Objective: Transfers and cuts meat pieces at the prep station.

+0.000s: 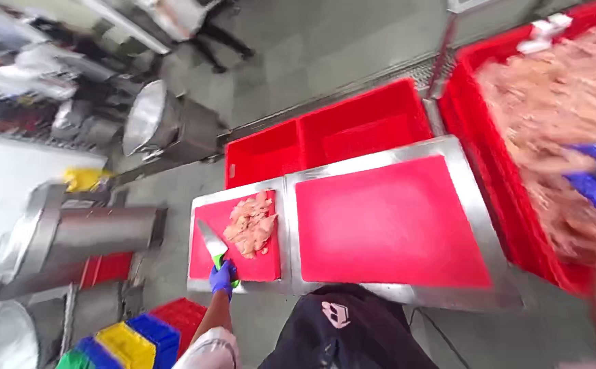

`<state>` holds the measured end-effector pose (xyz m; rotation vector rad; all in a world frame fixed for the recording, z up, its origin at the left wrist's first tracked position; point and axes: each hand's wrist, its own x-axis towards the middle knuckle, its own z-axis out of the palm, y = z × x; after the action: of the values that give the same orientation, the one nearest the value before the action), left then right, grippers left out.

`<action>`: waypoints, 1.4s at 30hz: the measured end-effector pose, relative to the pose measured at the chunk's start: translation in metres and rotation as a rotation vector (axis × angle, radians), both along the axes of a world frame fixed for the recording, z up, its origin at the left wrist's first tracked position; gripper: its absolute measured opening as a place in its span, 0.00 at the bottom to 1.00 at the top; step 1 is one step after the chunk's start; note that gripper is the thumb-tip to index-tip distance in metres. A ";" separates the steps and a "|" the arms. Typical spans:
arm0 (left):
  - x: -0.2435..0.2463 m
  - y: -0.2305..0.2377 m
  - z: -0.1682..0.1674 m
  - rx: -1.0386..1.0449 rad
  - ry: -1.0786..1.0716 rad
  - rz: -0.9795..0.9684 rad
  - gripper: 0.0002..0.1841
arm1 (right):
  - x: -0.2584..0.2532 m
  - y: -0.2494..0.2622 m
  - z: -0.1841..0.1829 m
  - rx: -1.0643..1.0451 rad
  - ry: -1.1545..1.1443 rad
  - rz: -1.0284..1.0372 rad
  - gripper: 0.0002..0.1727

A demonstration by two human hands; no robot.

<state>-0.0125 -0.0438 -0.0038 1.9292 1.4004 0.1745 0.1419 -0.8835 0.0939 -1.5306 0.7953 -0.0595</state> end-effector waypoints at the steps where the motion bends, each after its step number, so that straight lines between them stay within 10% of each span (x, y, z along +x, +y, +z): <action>1: -0.001 -0.001 0.001 -0.008 0.009 -0.029 0.20 | -0.007 -0.021 -0.037 0.124 -0.163 -0.021 0.12; 5: -0.006 -0.003 0.005 -0.036 -0.008 -0.165 0.20 | 0.004 -0.044 -0.091 0.539 -0.505 -0.343 0.06; 12: -0.009 0.002 0.009 -0.155 -0.150 -0.181 0.12 | 0.019 -0.036 -0.079 0.529 -0.643 -0.486 0.06; 22: -0.018 0.023 -0.002 -0.277 -0.273 -0.208 0.10 | 0.009 0.027 0.032 0.418 -0.925 -0.319 0.10; 30: -0.019 0.030 0.006 -0.471 -0.318 -0.194 0.10 | -0.007 0.238 0.117 0.587 -0.929 -0.029 0.11; 38: -0.014 0.041 0.004 -0.633 -0.427 -0.133 0.08 | -0.006 0.530 0.049 0.881 -0.552 0.409 0.13; 42: -0.016 0.041 0.002 -0.625 -0.454 -0.128 0.07 | -0.024 0.632 -0.014 0.438 -0.233 0.685 0.14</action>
<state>-0.0289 -0.0025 -0.0022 1.3434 0.8856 0.0891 0.1183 -0.2511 0.0794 -1.2717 0.0591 0.4111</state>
